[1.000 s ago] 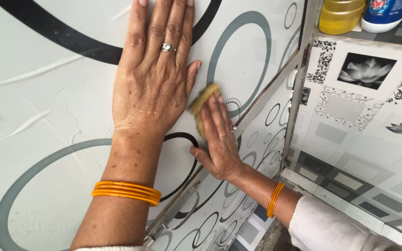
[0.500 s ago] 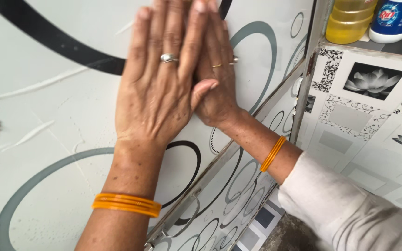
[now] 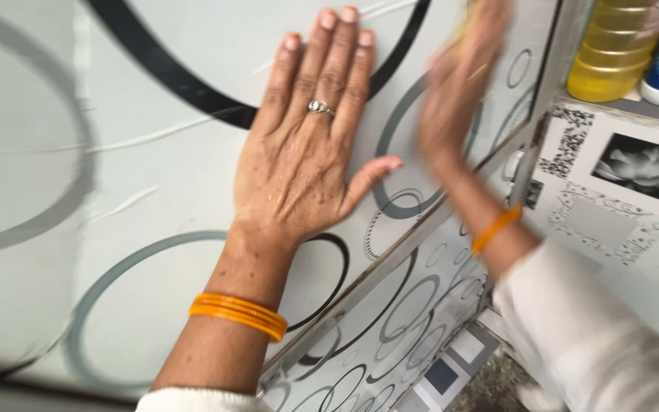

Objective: The person scrubs a pink bathroom sink and the surrounding tiled walls using a sponge and water from the tap. They then move to a window sill, cleaning the metal bars and the ledge while shifting several bottles of cleaning agents and toiletries to reach the surface. The person repeatedly rinses the sponge in the sink throughout the process.

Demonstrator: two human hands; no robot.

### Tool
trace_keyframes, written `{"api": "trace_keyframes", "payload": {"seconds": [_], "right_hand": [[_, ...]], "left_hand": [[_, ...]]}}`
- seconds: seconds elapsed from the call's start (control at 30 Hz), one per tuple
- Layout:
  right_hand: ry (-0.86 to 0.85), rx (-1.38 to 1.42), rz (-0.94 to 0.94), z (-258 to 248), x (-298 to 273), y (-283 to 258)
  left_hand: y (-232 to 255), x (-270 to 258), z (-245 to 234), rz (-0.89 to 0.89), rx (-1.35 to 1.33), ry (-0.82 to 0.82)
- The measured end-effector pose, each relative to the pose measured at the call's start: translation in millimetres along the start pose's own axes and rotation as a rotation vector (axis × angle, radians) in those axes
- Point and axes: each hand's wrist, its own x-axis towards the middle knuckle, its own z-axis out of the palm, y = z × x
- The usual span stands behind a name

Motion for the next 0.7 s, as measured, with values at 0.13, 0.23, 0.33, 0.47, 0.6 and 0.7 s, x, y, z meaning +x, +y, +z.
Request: {"api": "trace_keyframes", "payload": {"seconds": [0.13,0.23,0.33,0.47,0.6,0.7], "right_hand": [[-0.540,0.696,0.061,-44,-88,-166],[-1.010,0.335,-0.608,-72,-120,-225],[-0.703,0.347,-1.148,-78,-137,-235],[-0.562,0.175,-1.461,-78,-129,-205],[-1.430,0.546,-0.214,-107,-94,-137],[-0.610,0.201,-0.878,-124,-83,-104]], "left_hand": [[-4,-12,-22,0.022,-0.240,0.144],[-22,-30,-49,0.005,-0.195,0.168],[-34,-42,-71,0.051,-0.090,0.064],[-32,-50,-77,0.142,0.092,-0.058],[-34,-54,-73,0.153,0.137,-0.062],[-36,-57,-69,0.148,0.082,-0.057]]}}
